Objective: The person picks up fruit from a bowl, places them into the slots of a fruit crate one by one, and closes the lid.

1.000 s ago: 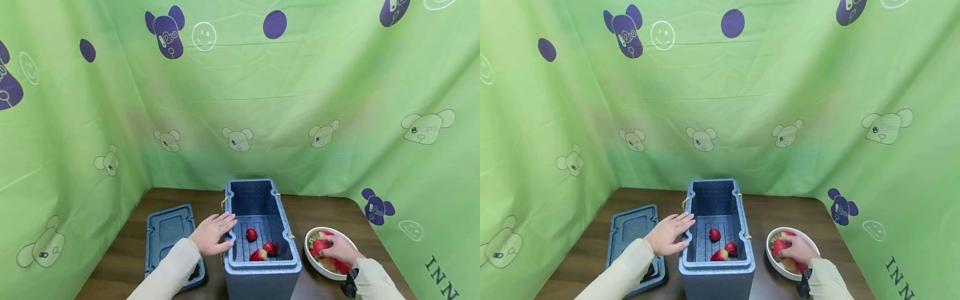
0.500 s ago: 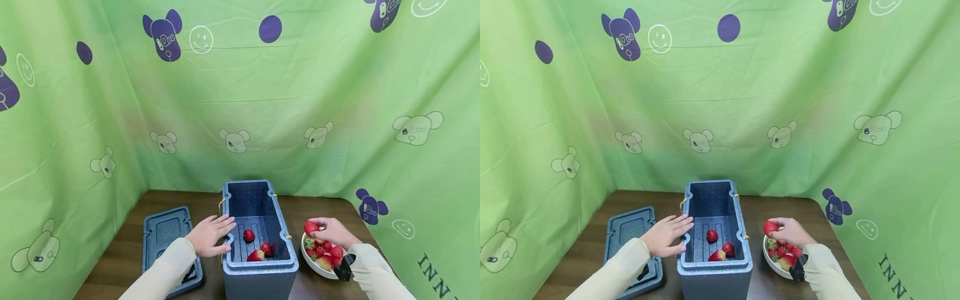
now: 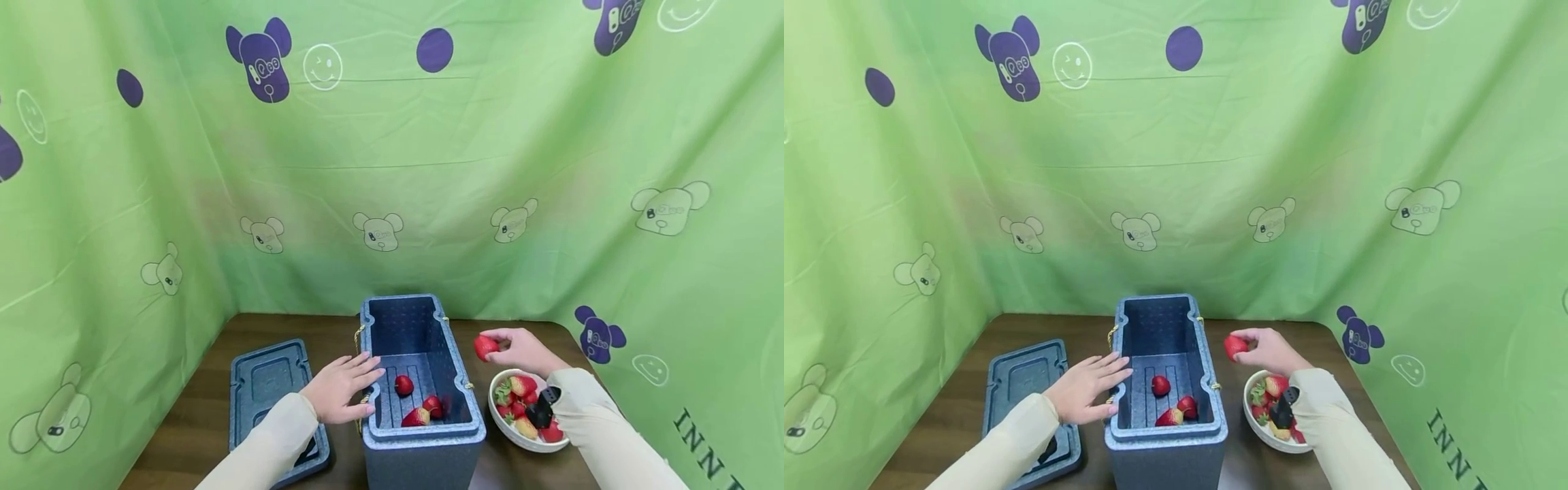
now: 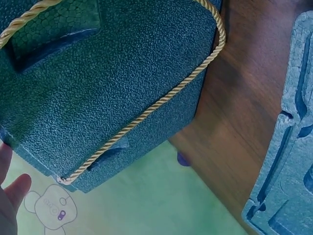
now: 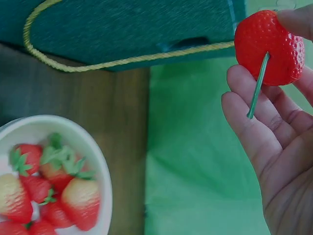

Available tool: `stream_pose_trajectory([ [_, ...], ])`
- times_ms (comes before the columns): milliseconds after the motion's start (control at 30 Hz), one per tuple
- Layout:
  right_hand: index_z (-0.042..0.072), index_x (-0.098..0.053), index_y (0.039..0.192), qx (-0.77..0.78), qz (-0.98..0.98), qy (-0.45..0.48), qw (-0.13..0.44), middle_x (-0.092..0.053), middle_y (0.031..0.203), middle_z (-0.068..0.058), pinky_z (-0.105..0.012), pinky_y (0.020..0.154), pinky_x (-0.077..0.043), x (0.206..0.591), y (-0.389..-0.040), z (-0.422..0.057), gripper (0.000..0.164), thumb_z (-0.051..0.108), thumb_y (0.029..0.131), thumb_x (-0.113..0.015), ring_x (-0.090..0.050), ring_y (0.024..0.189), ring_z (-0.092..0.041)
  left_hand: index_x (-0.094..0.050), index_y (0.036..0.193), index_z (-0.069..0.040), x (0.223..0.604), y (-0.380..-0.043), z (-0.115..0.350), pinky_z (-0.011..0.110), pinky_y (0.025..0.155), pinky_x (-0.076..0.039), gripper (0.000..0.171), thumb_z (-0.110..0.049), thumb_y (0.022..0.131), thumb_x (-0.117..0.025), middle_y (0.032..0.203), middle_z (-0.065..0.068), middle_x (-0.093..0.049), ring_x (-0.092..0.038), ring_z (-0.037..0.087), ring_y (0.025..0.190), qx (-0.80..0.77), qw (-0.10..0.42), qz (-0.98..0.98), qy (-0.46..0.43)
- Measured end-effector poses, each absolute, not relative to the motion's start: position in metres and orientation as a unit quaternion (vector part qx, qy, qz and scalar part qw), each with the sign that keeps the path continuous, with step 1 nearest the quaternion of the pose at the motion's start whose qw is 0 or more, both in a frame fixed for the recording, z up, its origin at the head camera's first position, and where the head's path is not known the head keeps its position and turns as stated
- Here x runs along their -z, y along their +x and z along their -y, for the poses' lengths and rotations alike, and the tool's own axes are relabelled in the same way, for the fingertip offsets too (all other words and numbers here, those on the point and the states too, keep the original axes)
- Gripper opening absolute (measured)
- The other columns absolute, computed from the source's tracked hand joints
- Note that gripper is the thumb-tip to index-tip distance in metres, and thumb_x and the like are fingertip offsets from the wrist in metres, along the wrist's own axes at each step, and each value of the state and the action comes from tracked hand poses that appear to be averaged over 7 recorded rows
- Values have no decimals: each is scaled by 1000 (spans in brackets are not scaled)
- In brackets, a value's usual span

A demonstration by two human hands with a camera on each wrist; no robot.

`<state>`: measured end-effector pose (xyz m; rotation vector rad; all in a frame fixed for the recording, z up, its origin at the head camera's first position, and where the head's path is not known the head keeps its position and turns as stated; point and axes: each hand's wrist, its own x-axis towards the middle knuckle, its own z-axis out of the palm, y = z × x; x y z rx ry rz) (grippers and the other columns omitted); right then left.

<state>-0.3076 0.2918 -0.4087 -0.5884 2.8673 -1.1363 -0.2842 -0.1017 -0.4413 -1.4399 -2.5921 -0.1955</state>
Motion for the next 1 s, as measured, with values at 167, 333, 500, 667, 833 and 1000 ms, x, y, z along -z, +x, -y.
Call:
stream_pose_trajectory([
  [167,-9,-62,118,358,-909,-211,12,-70,94,-12,-27,66,-49,396,-320,-278,46,10,77,-70,-60,77,-15,-49,142,-11,438,-283,102,47,105,-35,61,-51,97,-40,147,8,-43,-36,26,138,74,91,871,-477],
  [333,-11,-61,117,369,-899,-234,18,-69,98,-16,-25,66,-49,390,-329,-262,46,8,76,-70,-60,78,-16,-52,139,-13,436,-284,98,46,105,-35,63,-56,96,-39,145,6,-46,-38,25,136,62,89,877,-468],
  [500,-12,-61,118,381,-889,-253,28,-69,102,-19,-25,69,-50,387,-338,-243,47,7,77,-71,-61,82,-15,-55,137,-13,436,-281,96,47,104,-37,64,-58,92,-46,144,6,-47,-40,25,135,57,97,883,-456],
  [667,-13,-59,120,387,-882,-266,49,-68,105,-20,-26,70,-51,382,-345,-226,48,8,78,-70,-60,83,-14,-55,137,-15,438,-281,94,45,103,-38,65,-59,89,-51,143,5,-48,-39,23,135,42,109,887,-446],
  [833,-12,-60,119,380,-878,-285,56,-68,103,-19,-28,69,-51,377,-352,-208,46,9,78,-68,-60,80,-15,-55,137,-16,438,-280,93,45,104,-37,65,-57,87,-53,144,4,-47,-38,22,136,41,97,893,-438],
  [1000,-11,-62,118,370,-880,-292,59,-68,104,-18,-28,69,-50,376,-356,-189,45,10,78,-68,-58,78,-14,-55,137,-15,437,-279,94,45,104,-37,65,-57,87,-53,143,4,-48,-39,23,136,45,98,892,-438],
])
